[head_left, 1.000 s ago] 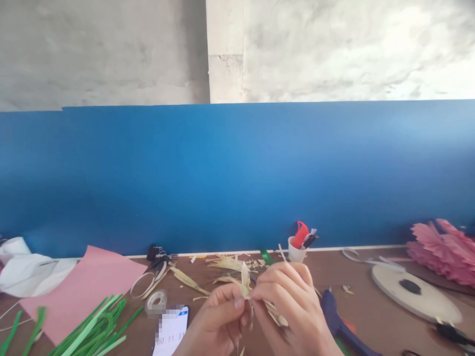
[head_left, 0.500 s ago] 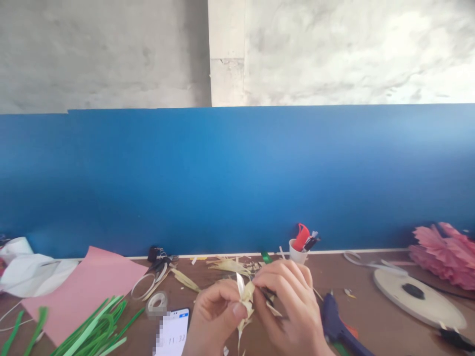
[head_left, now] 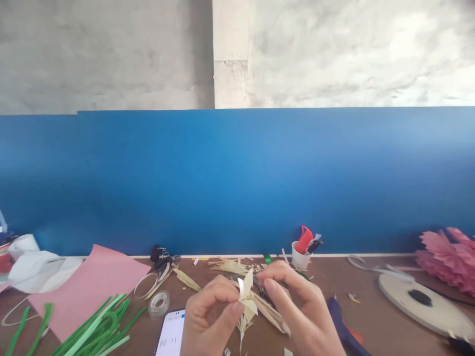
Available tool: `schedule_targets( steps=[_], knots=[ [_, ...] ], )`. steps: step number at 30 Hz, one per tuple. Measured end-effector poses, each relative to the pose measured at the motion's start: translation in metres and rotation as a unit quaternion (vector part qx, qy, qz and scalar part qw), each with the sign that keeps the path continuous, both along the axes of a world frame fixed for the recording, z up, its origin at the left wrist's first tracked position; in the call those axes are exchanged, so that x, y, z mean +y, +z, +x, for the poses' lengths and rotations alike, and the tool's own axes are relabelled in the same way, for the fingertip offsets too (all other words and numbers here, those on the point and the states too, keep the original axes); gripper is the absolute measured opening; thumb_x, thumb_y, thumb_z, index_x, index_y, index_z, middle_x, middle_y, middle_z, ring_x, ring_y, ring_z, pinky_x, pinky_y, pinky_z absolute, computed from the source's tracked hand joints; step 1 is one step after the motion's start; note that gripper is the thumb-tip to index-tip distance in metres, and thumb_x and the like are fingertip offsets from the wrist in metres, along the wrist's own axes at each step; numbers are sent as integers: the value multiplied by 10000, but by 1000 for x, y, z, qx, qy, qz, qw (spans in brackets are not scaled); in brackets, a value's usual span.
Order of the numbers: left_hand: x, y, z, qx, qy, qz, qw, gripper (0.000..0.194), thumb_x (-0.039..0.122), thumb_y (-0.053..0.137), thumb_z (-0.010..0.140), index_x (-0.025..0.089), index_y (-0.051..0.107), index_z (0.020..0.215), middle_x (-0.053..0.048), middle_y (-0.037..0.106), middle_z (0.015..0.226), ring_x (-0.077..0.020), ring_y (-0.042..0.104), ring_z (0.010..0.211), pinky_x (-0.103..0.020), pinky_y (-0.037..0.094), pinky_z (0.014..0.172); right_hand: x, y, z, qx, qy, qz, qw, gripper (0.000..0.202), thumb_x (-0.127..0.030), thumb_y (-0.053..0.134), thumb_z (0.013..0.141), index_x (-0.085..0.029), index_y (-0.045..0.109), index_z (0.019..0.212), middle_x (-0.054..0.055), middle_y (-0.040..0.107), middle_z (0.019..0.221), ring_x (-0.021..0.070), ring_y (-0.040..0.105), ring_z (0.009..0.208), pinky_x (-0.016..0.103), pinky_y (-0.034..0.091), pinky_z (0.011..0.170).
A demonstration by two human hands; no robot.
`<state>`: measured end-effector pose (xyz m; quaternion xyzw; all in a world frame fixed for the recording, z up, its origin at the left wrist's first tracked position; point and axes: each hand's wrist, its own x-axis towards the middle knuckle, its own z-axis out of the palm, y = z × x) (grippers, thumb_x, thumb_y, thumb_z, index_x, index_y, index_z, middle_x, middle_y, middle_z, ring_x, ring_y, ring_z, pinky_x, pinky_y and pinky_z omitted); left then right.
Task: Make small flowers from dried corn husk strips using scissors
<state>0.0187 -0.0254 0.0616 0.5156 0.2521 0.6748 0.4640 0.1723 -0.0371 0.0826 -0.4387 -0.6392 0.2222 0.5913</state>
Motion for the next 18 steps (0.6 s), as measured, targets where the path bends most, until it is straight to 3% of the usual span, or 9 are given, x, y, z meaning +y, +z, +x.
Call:
schedule_targets(
  steps=[3, 8, 11, 18],
  knots=[
    [1, -2, 1, 13, -34, -12, 999, 157, 329, 777, 710, 205, 726, 629, -21, 613, 645, -168, 553, 645, -281, 400, 652, -10, 6, -9, 131, 40, -134, 981, 304, -497, 636, 794, -207, 679, 712, 37, 650, 782, 202, 588, 774, 263, 460, 697],
    [6, -9, 2, 23, -83, -31, 996, 158, 336, 785, 698, 202, 744, 625, -17, 614, 626, -165, 563, 645, -293, 414, 676, -13, 8, -18, 268, 120, -227, 928, 298, -451, 763, 692, -196, 611, 671, -20, 576, 647, 118, 502, 572, 212, 414, 554],
    [7, -9, 3, 23, -100, -62, 993, 184, 354, 798, 675, 190, 741, 614, -27, 632, 639, -174, 566, 658, -300, 425, 678, -10, 7, -18, 291, 140, -234, 917, 291, -415, 765, 708, -190, 587, 664, -25, 570, 623, 99, 479, 522, 205, 392, 514],
    [1, 5, 5, -6, -117, -144, 983, 150, 301, 829, 620, 187, 735, 593, -31, 660, 679, -182, 574, 709, -293, 437, 710, -3, -1, -13, 249, 186, -177, 934, 226, -396, 695, 794, -198, 623, 712, -15, 593, 684, 116, 502, 624, 215, 413, 587]
  ],
)
